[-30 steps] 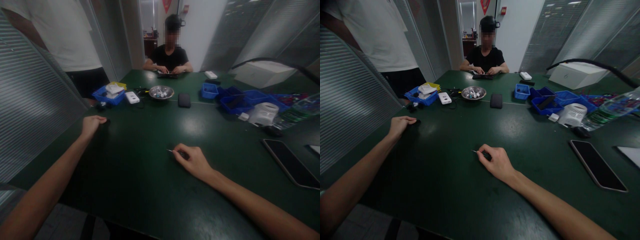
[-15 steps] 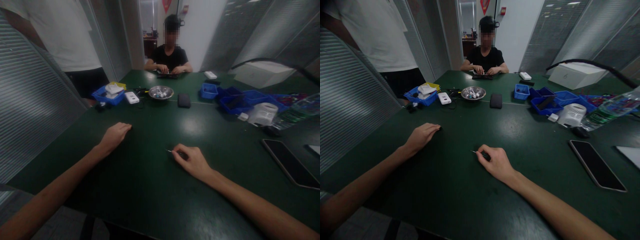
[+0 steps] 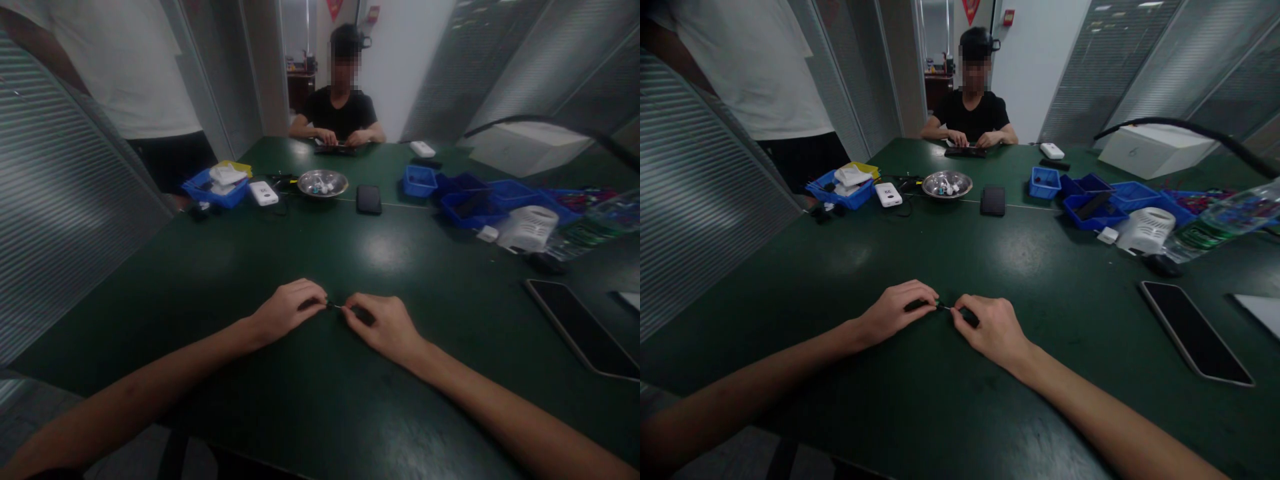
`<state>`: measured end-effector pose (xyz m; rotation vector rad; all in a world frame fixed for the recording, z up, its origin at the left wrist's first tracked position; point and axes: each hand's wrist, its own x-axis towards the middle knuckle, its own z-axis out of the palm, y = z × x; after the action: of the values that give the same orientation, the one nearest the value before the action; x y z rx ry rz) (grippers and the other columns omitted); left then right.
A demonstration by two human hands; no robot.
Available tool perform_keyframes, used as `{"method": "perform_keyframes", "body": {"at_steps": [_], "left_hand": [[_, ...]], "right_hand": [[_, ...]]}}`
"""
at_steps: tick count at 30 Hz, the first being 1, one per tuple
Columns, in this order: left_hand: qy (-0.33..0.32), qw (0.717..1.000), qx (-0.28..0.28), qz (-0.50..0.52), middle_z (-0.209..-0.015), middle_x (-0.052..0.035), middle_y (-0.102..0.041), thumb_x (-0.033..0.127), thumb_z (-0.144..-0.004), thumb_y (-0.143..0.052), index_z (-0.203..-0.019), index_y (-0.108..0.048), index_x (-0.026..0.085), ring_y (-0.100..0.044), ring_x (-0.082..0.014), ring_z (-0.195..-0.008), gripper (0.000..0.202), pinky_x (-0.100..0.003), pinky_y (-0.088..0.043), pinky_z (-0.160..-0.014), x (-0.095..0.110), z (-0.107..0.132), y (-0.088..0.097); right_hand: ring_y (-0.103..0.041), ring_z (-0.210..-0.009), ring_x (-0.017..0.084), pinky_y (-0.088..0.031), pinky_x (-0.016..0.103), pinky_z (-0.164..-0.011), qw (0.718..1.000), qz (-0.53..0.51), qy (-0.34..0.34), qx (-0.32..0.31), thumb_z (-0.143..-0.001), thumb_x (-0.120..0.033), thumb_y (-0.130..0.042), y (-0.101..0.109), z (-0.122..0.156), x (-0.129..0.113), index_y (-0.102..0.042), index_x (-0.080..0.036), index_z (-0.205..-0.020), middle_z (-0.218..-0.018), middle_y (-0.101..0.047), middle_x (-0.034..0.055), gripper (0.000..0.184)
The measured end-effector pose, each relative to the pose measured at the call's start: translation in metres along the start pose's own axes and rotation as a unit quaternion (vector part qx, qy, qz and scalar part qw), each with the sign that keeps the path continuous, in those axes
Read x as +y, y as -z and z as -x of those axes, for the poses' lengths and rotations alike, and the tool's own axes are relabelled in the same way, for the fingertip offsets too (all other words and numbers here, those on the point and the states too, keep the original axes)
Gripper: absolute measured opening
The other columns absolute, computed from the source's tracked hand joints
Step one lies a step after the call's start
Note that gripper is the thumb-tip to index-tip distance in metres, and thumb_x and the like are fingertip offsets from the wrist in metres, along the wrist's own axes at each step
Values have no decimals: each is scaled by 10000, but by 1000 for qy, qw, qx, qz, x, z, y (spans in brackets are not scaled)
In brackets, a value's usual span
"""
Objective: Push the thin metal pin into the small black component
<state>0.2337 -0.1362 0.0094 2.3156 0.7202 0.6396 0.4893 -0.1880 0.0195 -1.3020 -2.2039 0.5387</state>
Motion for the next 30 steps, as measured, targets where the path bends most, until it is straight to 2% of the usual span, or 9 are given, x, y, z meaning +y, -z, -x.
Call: {"method": "perform_keyframes", "body": {"at_steps": [4,8,16,26,30], "left_hand": [[61,998,8,17,-1148,-60,-669,234,-950,-685,-1204,-638,210,-631,-201,-1048,260,-348,-521,-912,4,-2,3],[71,997,8,18,-1141,-49,-674,207,-920,-709,-1302,-601,242,-617,-215,-1099,398,-374,-490,-971,6,-6,3],[65,997,-10,47,-1152,-42,-672,195,-954,-675,-1317,-608,241,-644,-173,-1007,372,-302,-516,-867,1,-5,2],[46,997,-13,53,-1175,-72,-670,216,-955,-674,-1320,-604,224,-659,-197,-1034,371,-342,-545,-888,0,-6,-3],[47,997,-21,50,-1197,-76,-652,208,-953,-676,-1340,-596,232,-650,-199,-1072,396,-351,-539,-928,2,-8,-2]], "right_hand": [[-635,-601,127,-424,220,-563,1000,25,-1,-1,-987,-328,-570,-1,0,1,-710,-222,-924,-788,-723,7,187],[-638,-600,130,-430,224,-574,999,40,-8,-6,-987,-332,-570,-3,-1,1,-712,-226,-926,-790,-727,8,187],[-622,-578,126,-420,223,-561,999,36,-2,-8,-994,-325,-559,-3,-3,-1,-708,-217,-922,-790,-722,10,198],[-640,-609,135,-430,227,-559,999,26,10,-23,-1017,-322,-551,-5,-6,-4,-698,-226,-950,-831,-736,16,188],[-666,-671,143,-458,230,-612,999,28,21,-17,-1034,-324,-532,-6,-6,-2,-705,-227,-1014,-872,-745,26,199]]}}
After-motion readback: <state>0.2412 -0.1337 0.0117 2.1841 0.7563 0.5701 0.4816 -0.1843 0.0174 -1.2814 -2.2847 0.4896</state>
